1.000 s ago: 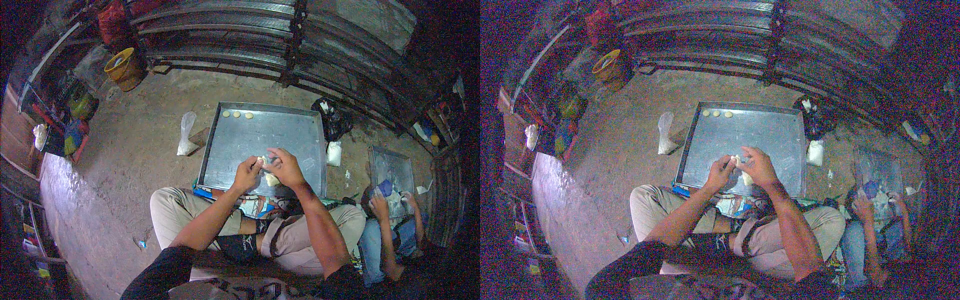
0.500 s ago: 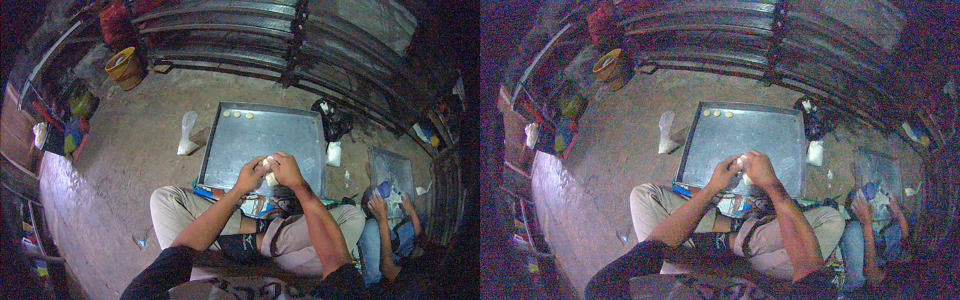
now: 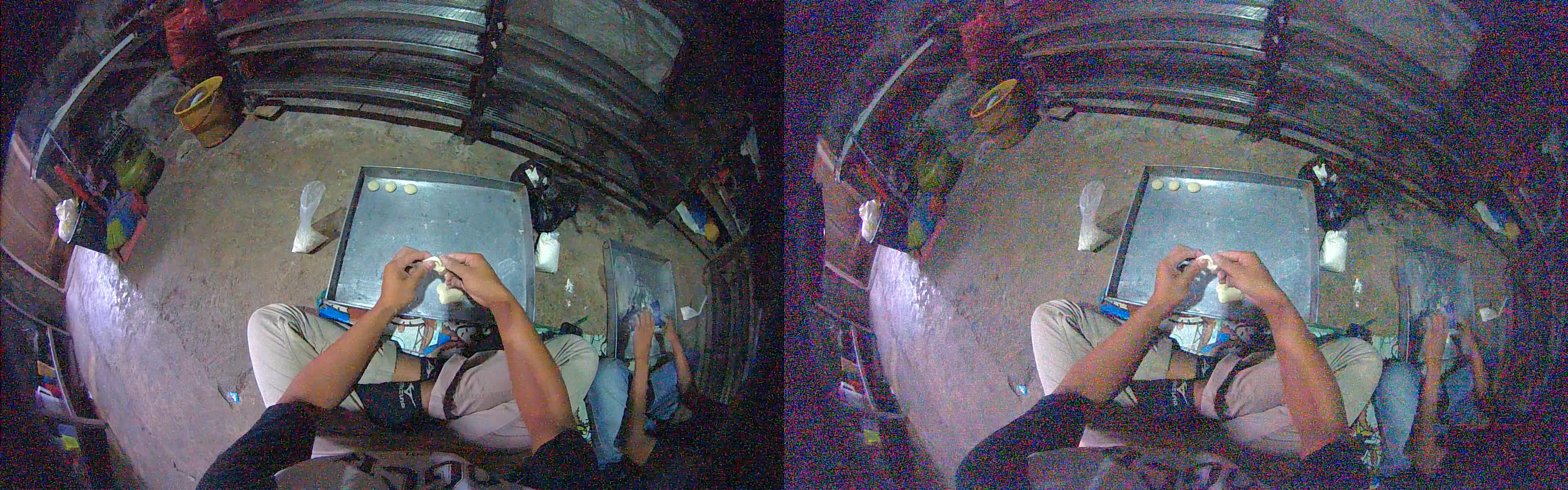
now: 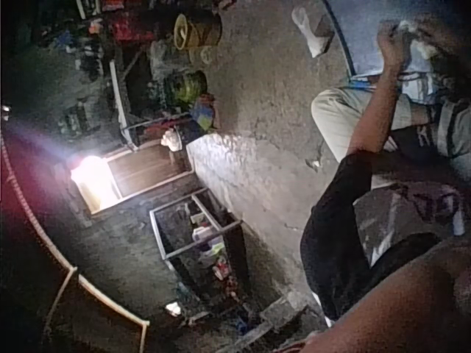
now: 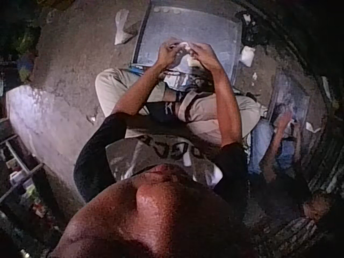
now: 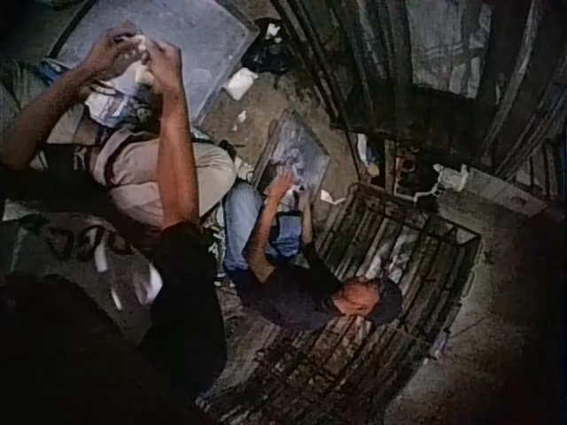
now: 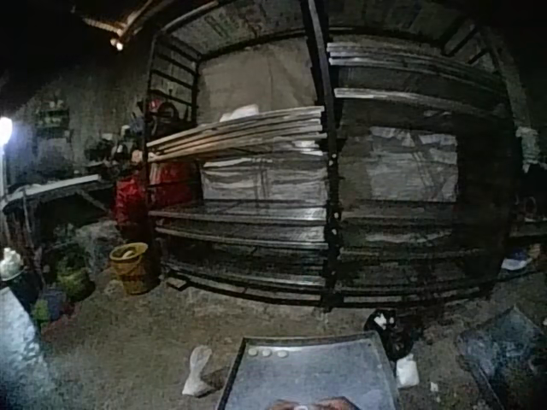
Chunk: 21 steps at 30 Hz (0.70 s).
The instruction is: The person takes small pieces of dough from a tray, rolls them between their palms to form spheres, and places them back onto the tray.
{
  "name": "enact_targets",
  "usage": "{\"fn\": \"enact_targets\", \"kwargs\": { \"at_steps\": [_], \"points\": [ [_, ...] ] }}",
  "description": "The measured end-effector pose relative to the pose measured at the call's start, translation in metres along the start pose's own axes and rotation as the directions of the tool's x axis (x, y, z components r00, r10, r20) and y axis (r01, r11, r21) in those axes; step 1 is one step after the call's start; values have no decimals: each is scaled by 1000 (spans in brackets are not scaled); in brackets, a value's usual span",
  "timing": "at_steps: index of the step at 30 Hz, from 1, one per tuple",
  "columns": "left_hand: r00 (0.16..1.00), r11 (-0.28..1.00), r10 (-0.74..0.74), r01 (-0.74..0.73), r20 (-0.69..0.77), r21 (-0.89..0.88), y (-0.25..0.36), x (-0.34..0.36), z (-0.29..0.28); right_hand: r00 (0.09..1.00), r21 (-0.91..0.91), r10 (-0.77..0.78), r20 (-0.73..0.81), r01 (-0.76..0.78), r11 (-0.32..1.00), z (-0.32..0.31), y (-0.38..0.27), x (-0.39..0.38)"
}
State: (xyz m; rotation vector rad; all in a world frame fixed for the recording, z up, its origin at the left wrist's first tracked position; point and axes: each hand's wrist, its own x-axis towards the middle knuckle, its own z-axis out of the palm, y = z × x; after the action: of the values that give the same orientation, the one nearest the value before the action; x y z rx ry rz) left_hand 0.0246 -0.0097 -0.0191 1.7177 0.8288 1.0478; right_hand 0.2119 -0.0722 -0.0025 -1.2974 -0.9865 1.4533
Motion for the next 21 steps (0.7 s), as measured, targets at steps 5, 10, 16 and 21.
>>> {"fn": "enact_targets", "kwargs": {
  "at_steps": [5,10,16,21],
  "points": [
    [999,999,-34,34,-8,25,5,-5,1,988,-15,131,85,-131,991,7,-9,-6],
    [994,990,-62,72,86,-123,24,-5,2,987,-244,-77,-139,41,969,20,-19,-9],
    [879,739,-385,477,282,-476,10,-12,9,918,-856,-390,73,259,448,24,-33,-11],
    [854,778,-447,518,267,-355,16,-4,-1,939,-857,-312,145,277,434,21,-30,-14]
  ]
}}
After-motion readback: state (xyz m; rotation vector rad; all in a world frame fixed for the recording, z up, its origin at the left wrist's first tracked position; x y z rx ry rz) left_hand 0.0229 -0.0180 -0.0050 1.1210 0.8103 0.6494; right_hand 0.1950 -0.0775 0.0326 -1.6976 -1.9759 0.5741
